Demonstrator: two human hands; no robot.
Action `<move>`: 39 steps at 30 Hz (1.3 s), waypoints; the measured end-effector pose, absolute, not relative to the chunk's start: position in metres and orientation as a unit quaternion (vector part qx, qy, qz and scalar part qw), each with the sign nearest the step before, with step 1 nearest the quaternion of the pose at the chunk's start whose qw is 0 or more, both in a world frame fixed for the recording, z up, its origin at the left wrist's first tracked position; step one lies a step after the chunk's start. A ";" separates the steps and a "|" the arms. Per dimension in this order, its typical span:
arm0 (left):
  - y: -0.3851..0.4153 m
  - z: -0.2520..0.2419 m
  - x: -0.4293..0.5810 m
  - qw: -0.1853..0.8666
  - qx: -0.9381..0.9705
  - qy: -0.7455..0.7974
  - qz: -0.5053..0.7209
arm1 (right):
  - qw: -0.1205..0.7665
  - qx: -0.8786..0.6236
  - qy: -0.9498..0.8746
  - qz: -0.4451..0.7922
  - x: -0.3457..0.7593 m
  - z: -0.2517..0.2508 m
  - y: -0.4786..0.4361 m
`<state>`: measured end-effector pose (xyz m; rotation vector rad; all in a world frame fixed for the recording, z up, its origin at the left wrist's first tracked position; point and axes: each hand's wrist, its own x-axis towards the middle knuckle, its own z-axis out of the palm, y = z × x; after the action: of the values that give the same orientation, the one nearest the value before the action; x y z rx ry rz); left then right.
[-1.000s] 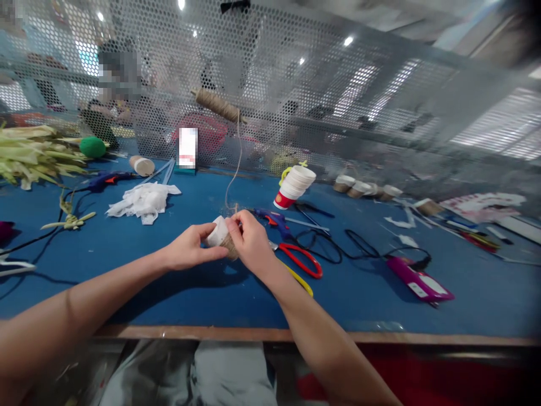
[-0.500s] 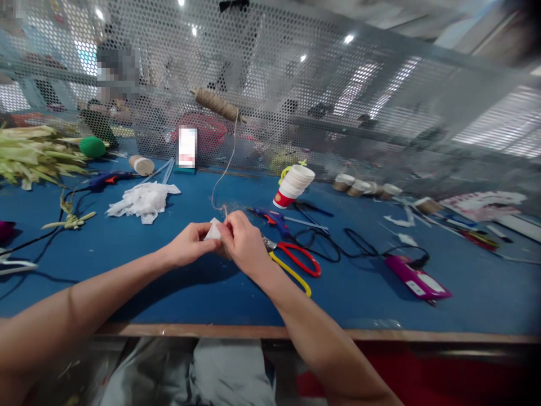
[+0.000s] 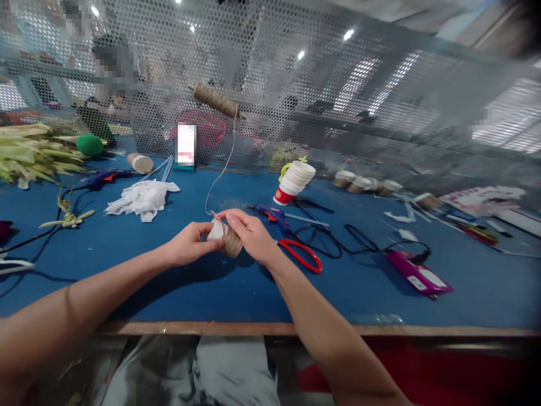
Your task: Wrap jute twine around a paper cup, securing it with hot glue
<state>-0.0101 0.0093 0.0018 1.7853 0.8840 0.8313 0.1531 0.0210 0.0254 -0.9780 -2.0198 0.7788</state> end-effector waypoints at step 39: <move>0.024 -0.006 -0.018 0.377 0.786 0.383 0.304 | 0.416 -0.655 -0.561 0.288 0.245 0.028 0.076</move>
<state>-0.0181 0.0239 -0.0062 2.0107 0.9800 0.7761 0.2450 0.0760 0.0285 -1.6464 -1.4086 0.7241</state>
